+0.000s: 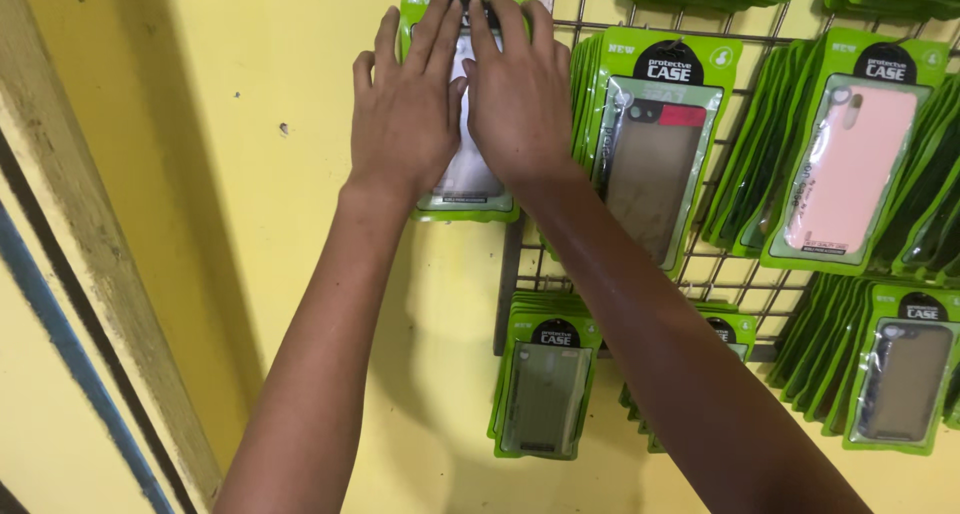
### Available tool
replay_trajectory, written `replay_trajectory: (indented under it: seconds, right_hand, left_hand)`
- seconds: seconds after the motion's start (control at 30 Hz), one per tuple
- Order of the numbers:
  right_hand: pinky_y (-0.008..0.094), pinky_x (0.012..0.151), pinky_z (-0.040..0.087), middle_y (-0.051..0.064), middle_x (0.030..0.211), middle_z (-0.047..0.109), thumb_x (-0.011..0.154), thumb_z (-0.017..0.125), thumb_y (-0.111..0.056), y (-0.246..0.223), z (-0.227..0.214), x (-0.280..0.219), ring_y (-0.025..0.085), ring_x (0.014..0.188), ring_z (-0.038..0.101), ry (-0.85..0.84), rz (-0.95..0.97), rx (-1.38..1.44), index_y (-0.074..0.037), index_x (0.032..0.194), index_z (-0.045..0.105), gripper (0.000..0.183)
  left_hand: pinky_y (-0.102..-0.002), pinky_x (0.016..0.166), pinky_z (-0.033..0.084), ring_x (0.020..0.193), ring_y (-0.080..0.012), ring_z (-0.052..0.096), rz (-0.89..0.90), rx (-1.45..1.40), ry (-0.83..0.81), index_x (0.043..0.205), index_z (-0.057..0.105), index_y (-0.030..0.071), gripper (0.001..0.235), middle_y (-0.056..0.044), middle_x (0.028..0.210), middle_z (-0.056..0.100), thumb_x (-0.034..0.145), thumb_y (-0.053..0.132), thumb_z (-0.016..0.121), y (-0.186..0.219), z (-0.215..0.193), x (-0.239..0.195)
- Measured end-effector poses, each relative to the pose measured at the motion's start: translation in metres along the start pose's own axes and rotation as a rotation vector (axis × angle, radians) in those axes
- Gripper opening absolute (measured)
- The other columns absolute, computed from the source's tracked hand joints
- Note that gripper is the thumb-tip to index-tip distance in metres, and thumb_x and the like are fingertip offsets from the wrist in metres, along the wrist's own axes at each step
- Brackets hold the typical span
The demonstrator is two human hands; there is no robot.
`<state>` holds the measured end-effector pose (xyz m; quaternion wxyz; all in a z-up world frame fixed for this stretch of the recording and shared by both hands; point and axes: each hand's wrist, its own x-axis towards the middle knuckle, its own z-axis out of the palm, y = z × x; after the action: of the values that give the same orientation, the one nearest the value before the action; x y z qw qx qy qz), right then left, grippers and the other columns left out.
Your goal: The person repeatedly picks up packaged phone cases from a wall display and a white plastic chair, wipes them with a cloth, and returns them to the display. The person handles multiple cases one at a time, moving between the chair and the wall rack.
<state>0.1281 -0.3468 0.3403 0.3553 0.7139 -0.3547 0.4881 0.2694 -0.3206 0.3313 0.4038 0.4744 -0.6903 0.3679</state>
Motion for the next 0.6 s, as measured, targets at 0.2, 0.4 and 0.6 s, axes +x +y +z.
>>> replay_trajectory:
  seconds: [0.2, 0.4, 0.6]
  right_hand:
    - [0.053, 0.111, 0.038, 0.02, 0.154, 0.044, 0.097, 0.069, -0.013, -0.008, -0.006, -0.008, 0.043, 0.141, 0.036, -0.022, -0.002, 0.01, 0.0, 0.148, 0.053, 0.055]
    - [0.055, 0.11, 0.039, 0.019, 0.153, 0.043, 0.097, 0.071, -0.011, -0.027, -0.025, -0.018, 0.043, 0.145, 0.035, -0.033, 0.034, 0.086, 0.0, 0.149, 0.052, 0.057]
    - [0.052, 0.119, 0.038, 0.016, 0.156, 0.04, 0.106, 0.07, -0.006, -0.042, -0.053, -0.055, 0.041, 0.149, 0.035, 0.018, -0.005, 0.252, -0.004, 0.152, 0.049, 0.051]
  left_hand:
    - [-0.055, 0.117, 0.029, 0.152, -0.0385, 0.025, -0.02, -0.035, -0.021, 0.165, 0.03, 0.012, 0.061, -0.003, 0.17, 0.026, 0.109, 0.024, 0.053, 0.001, -0.006, -0.007]
    - [-0.057, 0.118, 0.027, 0.152, -0.0394, 0.023, -0.049, -0.076, -0.037, 0.163, 0.032, 0.01, 0.059, -0.01, 0.167, 0.031, 0.11, 0.023, 0.053, 0.006, -0.025, -0.021]
    - [-0.055, 0.122, 0.027, 0.154, -0.0415, 0.027, -0.104, -0.236, 0.015, 0.161, 0.037, 0.001, 0.053, -0.017, 0.165, 0.036, 0.112, 0.015, 0.052, 0.018, -0.044, -0.066]
